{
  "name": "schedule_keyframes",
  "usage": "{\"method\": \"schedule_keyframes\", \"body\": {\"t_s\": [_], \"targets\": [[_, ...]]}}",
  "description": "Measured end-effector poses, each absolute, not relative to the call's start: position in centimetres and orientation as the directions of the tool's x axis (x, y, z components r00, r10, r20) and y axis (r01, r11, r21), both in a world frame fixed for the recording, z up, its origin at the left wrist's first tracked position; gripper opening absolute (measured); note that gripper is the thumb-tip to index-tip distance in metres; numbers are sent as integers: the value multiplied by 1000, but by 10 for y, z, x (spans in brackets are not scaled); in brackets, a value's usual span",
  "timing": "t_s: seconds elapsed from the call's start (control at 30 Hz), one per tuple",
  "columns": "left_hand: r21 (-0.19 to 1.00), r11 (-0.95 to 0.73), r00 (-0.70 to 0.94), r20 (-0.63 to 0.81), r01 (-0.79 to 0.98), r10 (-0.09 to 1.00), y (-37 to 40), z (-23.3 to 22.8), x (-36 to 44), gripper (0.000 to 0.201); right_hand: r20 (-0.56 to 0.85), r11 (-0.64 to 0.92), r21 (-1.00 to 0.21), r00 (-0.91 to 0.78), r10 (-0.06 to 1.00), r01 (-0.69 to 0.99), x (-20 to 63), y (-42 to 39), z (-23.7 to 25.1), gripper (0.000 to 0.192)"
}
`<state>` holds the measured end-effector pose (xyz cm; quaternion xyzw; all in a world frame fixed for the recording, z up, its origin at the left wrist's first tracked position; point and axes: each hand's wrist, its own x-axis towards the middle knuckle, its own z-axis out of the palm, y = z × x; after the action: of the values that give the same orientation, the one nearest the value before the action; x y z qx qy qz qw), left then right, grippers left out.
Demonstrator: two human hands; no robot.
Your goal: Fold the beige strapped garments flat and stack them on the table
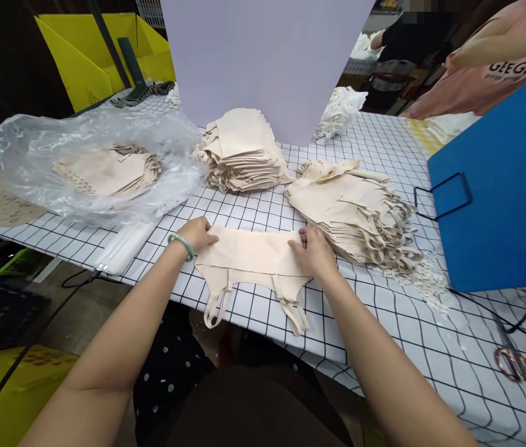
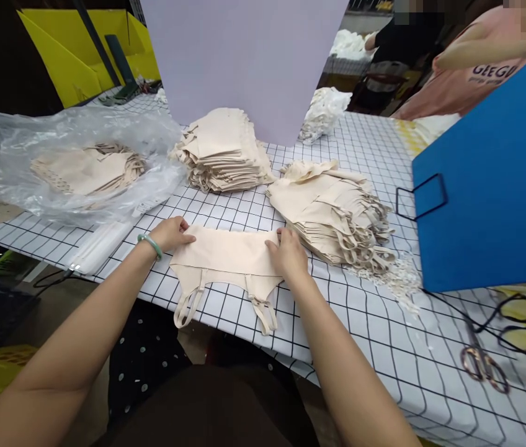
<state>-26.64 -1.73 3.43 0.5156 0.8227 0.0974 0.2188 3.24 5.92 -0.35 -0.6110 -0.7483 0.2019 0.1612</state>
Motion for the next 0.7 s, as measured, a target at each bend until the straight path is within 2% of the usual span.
{"method": "schedule_keyframes", "body": {"t_s": [0.13, 0.2, 0.23, 0.27, 0.33, 0.4, 0.47, 0.57, 0.63, 0.7], "targets": [[396, 400, -254, -372, 826, 893, -5, 43, -264, 27, -200, 118, -536, -261, 944, 836, 32, 77, 9, 15], [484, 382, -220, -359, 787, 907, -9, 46, -259, 24, -208, 143, -549, -301, 931, 824, 35, 77, 16, 19], [567, 369, -209, -329, 736, 921, -14, 49, -257, 22, -185, 153, -586, -315, 931, 796, 37, 74, 20, 18], [666, 347, -197, -292, 660, 936, -22, 54, -256, 21, -154, 155, -654, -331, 931, 741, 40, 71, 25, 17], [848, 267, -180, -207, 457, 962, -39, 69, -254, 21, -64, 153, -835, -369, 927, 529, 46, 61, 41, 15], [947, 158, -169, -113, 281, 979, -59, 94, -255, 23, 79, 186, -951, -387, 919, 248, 51, 51, 64, 24], [979, 20, -179, 17, 201, 984, -78, 124, -255, 24, 264, 304, -951, -354, 897, 61, 53, 41, 92, 31], [958, -177, -236, 229, 225, 944, -109, 166, -252, 24, 489, 488, -870, -257, 834, -71, 53, 23, 129, 21], [937, -222, -294, 300, 270, 908, -131, 184, -248, 21, 534, 524, -845, -241, 810, -108, 55, 6, 145, 17], [935, -190, -347, 292, 299, 891, -153, 194, -246, 18, 514, 504, -857, -267, 815, -109, 60, -14, 152, 16]]}}
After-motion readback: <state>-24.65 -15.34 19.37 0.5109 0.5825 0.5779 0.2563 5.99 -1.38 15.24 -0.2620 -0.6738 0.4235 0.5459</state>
